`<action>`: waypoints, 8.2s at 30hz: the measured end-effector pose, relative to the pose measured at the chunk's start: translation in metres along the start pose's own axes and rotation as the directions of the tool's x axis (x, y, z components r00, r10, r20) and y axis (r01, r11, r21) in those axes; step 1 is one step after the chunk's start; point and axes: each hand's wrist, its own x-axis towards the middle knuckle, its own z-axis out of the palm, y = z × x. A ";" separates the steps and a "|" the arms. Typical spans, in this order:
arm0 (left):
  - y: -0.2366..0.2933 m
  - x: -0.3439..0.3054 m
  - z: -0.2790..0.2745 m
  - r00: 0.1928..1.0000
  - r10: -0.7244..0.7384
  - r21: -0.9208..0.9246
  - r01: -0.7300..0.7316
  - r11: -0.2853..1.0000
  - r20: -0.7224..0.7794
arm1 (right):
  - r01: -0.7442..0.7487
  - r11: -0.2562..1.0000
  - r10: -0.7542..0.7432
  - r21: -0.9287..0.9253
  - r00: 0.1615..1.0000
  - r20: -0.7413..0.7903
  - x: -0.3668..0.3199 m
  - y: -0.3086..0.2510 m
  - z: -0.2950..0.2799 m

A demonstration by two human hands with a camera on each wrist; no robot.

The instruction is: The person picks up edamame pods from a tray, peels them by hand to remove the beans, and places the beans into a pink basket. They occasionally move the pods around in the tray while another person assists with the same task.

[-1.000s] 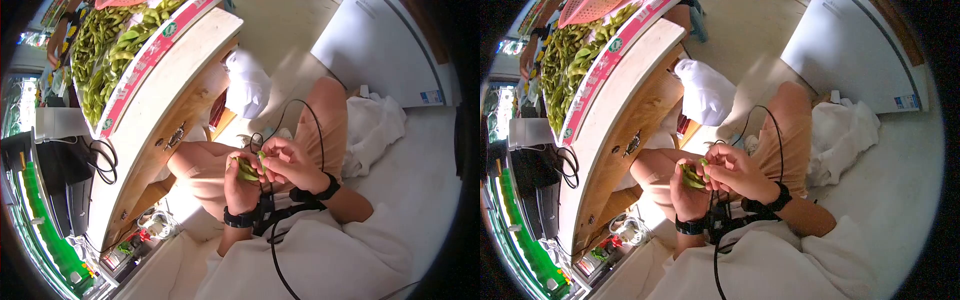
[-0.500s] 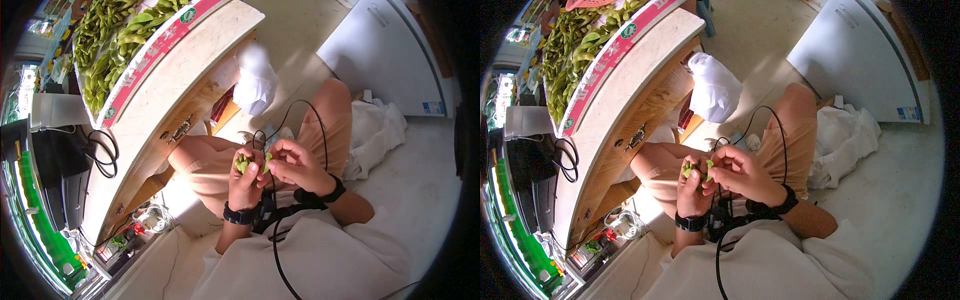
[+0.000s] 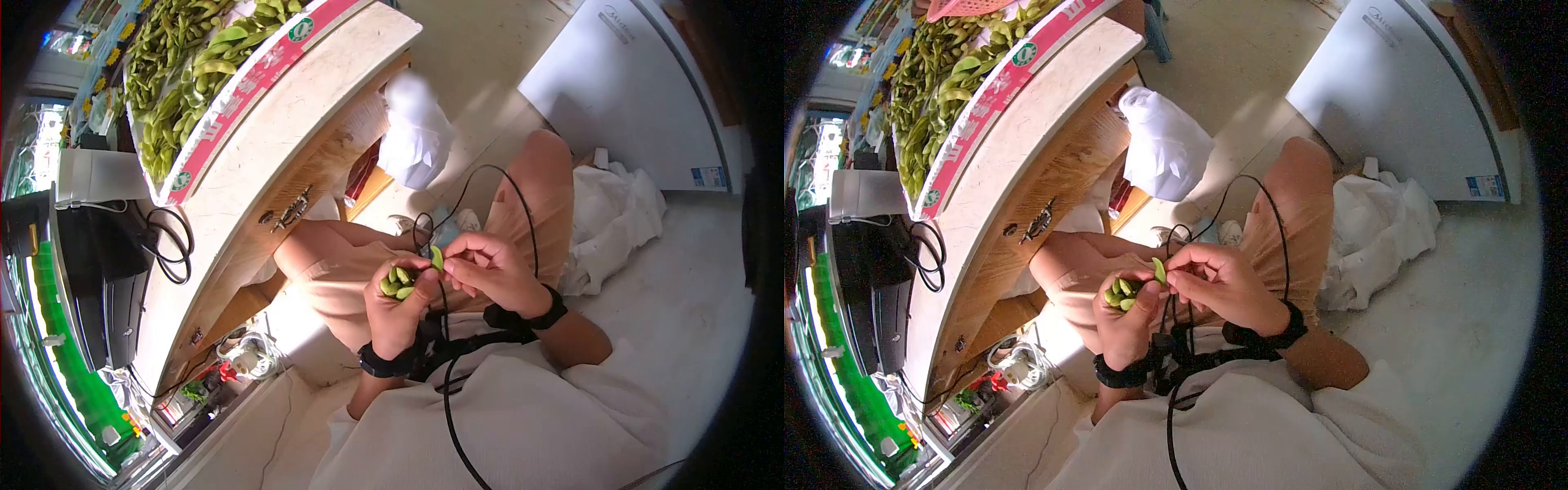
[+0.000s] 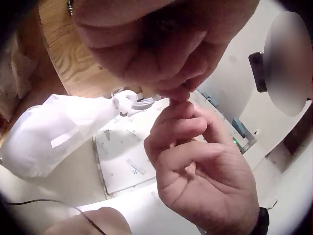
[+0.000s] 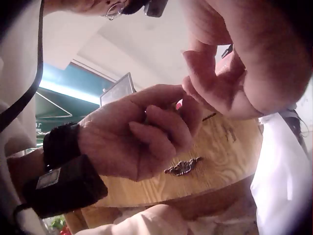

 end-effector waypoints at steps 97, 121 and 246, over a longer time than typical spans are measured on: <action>-0.003 -0.014 0.007 0.878 0.411 0.321 -0.474 0.820 0.248 | 0.485 0.718 -0.446 -0.499 0.871 0.205 0.000 -0.018 -0.009; 0.058 -0.017 -0.019 0.922 0.386 0.190 -0.377 0.907 -0.015 | -0.129 0.991 0.130 -0.021 0.966 0.222 0.025 -0.075 0.051; 0.075 0.030 -0.013 0.990 0.046 0.044 -0.052 0.998 0.131 | 0.069 0.991 -0.060 -0.116 0.995 0.080 0.052 -0.066 0.026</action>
